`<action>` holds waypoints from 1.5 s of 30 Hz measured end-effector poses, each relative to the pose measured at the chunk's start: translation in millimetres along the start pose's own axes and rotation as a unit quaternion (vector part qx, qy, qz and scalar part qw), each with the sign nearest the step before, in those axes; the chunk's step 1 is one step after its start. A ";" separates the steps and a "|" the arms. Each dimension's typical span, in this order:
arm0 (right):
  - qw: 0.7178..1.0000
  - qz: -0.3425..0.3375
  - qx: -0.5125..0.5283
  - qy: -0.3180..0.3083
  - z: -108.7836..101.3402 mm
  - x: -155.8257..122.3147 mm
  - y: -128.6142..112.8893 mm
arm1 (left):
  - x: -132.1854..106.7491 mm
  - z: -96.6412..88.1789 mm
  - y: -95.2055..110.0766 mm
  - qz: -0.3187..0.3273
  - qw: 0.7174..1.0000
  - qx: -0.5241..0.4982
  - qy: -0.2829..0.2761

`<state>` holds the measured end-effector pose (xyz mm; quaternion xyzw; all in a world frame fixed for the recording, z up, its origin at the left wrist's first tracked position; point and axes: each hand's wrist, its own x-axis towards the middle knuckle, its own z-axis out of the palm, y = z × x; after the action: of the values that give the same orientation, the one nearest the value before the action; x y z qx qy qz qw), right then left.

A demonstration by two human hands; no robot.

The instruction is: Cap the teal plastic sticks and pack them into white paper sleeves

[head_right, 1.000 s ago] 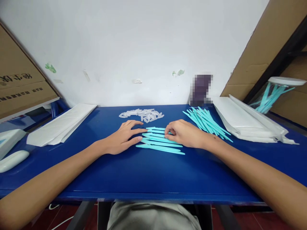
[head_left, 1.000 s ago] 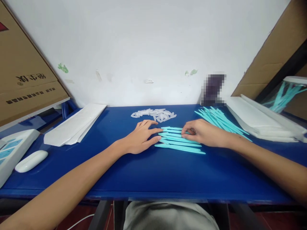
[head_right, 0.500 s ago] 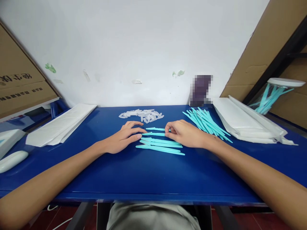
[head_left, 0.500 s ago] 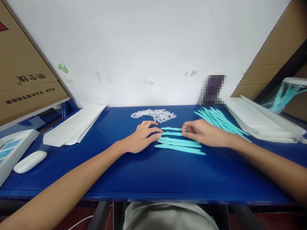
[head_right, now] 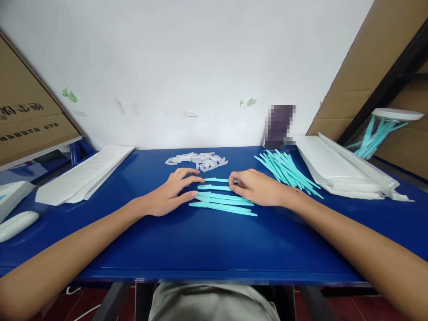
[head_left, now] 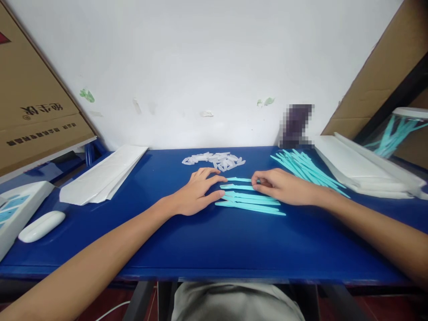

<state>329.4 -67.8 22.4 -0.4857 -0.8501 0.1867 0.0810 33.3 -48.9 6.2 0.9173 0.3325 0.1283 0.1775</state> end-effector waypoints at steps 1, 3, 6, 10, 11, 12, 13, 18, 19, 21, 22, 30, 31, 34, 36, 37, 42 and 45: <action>1.000 -0.003 0.002 -0.001 0.0 -0.2 0.1 | -0.7 -0.5 1.1 0.017 1.000 0.009 0.006; 1.000 -0.009 0.007 0.001 0.3 -0.5 0.2 | -1.9 -1.6 4.2 0.056 0.998 0.028 0.021; 1.000 -0.017 0.007 0.011 1.5 -0.2 0.0 | -2.5 -2.2 10.0 0.110 0.992 0.056 0.039; 1.000 -0.025 0.002 0.019 3.5 1.0 -0.7 | -1.6 -0.3 14.9 0.144 0.985 0.080 0.040; 0.999 -0.026 0.004 0.019 4.0 1.1 -0.9 | -1.3 0.4 15.0 0.146 0.985 0.081 0.039; 0.999 -0.027 0.007 0.019 4.4 1.2 -1.2 | -1.2 1.0 14.7 0.145 0.985 0.080 0.038; 0.999 -0.027 0.011 0.019 4.7 1.1 -1.7 | -1.1 1.5 14.1 0.142 0.986 0.080 0.038; 0.999 -0.031 0.030 0.007 2.5 -0.6 -3.2 | -2.6 0.4 10.7 0.109 0.990 0.079 0.032; 0.999 -0.027 0.010 0.023 0.5 -1.0 -1.6 | -2.9 -0.3 10.2 0.099 0.991 0.079 0.030; 0.994 0.002 -0.074 0.080 -6.0 -1.9 5.8 | -2.6 -1.2 8.6 0.077 0.994 0.078 0.025; 0.985 0.028 -0.127 0.108 -10.3 -2.5 11.7 | -1.9 -1.2 7.5 0.067 0.995 0.077 0.023; 0.918 0.259 -0.290 0.074 -39.0 -7.7 64.0 | 11.3 9.1 -3.6 0.012 0.996 0.089 0.007; 0.920 0.263 -0.283 0.065 -38.8 -6.6 66.5 | 11.7 9.6 -3.7 0.010 0.996 0.089 0.004; 0.927 0.260 -0.264 0.052 -35.4 -2.3 69.8 | 10.5 7.8 -2.6 0.004 0.996 0.086 -0.002; 0.929 0.257 -0.259 0.055 -32.7 -0.2 70.1 | 8.5 5.1 -2.0 -0.003 0.996 0.085 -0.006; 0.929 0.257 -0.260 0.059 -31.6 0.4 70.0 | 7.6 3.7 -2.2 -0.007 0.996 0.085 -0.008; 0.923 0.258 -0.274 0.075 -27.3 1.5 65.8 | 5.6 -1.3 -8.0 0.005 0.997 0.077 0.008; 0.930 0.235 -0.262 0.101 -24.0 2.3 55.6 | 7.1 -5.5 -11.3 0.007 0.994 0.082 0.073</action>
<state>380.1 -34.6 22.3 -0.6917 -0.7177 -0.0794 -0.0101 30.3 -34.8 7.3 0.9194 0.3473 0.1681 0.0761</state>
